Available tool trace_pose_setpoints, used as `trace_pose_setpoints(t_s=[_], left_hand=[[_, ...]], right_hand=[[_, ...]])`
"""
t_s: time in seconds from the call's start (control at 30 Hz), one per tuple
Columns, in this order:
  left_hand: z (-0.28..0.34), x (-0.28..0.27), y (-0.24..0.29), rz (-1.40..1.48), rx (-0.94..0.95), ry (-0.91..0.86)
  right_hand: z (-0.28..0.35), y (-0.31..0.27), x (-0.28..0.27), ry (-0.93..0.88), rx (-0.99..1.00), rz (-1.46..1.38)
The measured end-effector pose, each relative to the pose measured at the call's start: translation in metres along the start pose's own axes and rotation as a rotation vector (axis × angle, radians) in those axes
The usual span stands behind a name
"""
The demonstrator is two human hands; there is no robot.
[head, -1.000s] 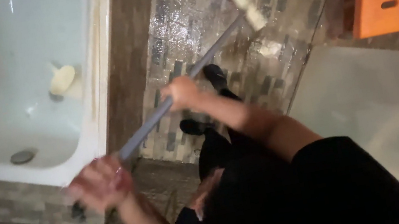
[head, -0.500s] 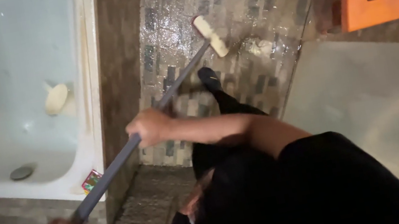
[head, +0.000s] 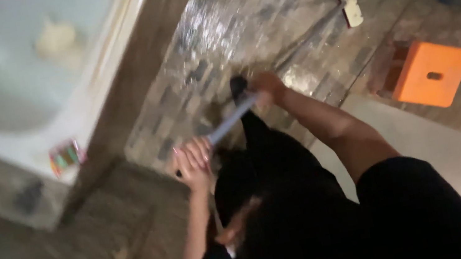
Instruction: The person scrubs the bathroom floor tiles with a long-handled brush, pouring water from a scoop and bucket to rinse the surface. They move a plastic stool and handle a cleaning product sachet during the process.
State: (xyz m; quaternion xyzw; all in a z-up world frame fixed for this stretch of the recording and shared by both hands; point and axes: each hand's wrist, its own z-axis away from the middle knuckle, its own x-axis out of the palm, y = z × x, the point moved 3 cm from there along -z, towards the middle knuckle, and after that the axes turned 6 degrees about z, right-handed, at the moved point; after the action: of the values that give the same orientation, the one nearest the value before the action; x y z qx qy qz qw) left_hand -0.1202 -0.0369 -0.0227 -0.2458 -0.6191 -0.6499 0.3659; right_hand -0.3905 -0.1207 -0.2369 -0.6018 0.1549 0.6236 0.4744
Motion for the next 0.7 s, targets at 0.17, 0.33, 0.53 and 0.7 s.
trace_pose_setpoints(t_s=[0.17,0.33,0.53,0.7], left_hand=[[0.047,0.003,0.119,-0.208,0.263,0.151],[0.175,0.012,0.244,-0.344,0.422,0.343],[0.337,0.02,0.35,-0.496,0.616,0.54],[0.405,0.033,0.363,-0.301,0.861,0.655]], right_hand=[[-0.044,-0.103,0.02,0.112,-0.097,-0.059],[-0.053,-0.28,0.0,0.2,-0.368,-0.218],[-0.02,-0.478,-0.016,-0.015,-0.687,-0.646],[0.001,-0.554,-0.014,-0.054,-0.829,-0.708]])
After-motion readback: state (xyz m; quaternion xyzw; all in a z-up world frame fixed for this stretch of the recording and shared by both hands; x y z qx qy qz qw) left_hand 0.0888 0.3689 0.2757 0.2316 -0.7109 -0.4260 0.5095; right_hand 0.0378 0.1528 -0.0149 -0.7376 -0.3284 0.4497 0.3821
